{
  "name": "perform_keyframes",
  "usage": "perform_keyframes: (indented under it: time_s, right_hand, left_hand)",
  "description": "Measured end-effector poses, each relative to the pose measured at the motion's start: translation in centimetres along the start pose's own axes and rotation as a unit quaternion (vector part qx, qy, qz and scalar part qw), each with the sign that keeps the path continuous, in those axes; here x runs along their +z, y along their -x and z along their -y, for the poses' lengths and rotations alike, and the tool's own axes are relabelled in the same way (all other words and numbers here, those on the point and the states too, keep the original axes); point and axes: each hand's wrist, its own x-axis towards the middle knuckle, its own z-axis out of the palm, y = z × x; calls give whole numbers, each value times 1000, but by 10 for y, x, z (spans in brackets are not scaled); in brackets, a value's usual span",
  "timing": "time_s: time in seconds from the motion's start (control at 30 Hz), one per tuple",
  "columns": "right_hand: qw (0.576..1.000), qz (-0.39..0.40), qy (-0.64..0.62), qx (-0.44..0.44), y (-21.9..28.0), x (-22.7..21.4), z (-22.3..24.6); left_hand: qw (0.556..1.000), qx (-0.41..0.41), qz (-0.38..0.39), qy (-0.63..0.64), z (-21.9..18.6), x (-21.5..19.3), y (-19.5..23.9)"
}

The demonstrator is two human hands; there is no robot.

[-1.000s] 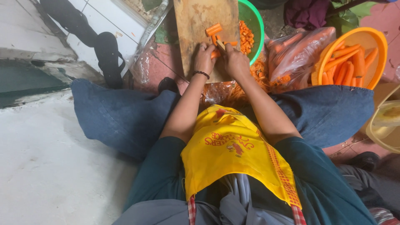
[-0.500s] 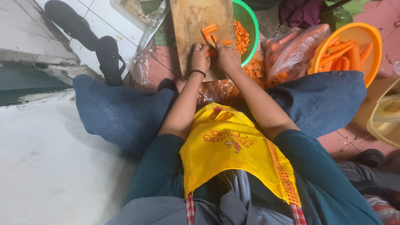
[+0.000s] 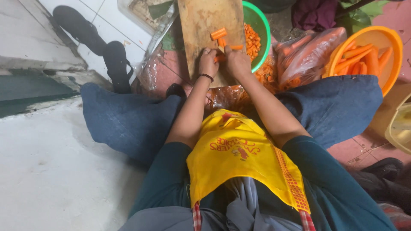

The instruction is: Cutting carrots into small pieces on a wooden cutting board.

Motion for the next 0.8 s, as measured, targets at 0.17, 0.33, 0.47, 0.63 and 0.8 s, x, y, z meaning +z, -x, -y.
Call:
perform_keyframes:
  time_s: [0.17,0.33,0.47,0.63,0.8]
  right_hand:
    - [999,-32,15,-18,0,15,-1]
    - [997,2,-34,62,-2,-1,-6]
    - [998,-4,-31,52,-4,-6,-2]
    - [1000,-19,13,21,-6,18,3]
    - [997,-6,-42,60,-10,0,4]
  left_hand:
    - [1000,-3,-1,-1,-8,-6,1]
    - [998,-33,-14,55,-32,-22,6]
    - [997,-52,-14,46,-31,-17,4]
    - [999,-46,-14,-1,-13,-4,5]
    - [998,-26,-45,31,-25,-9,6]
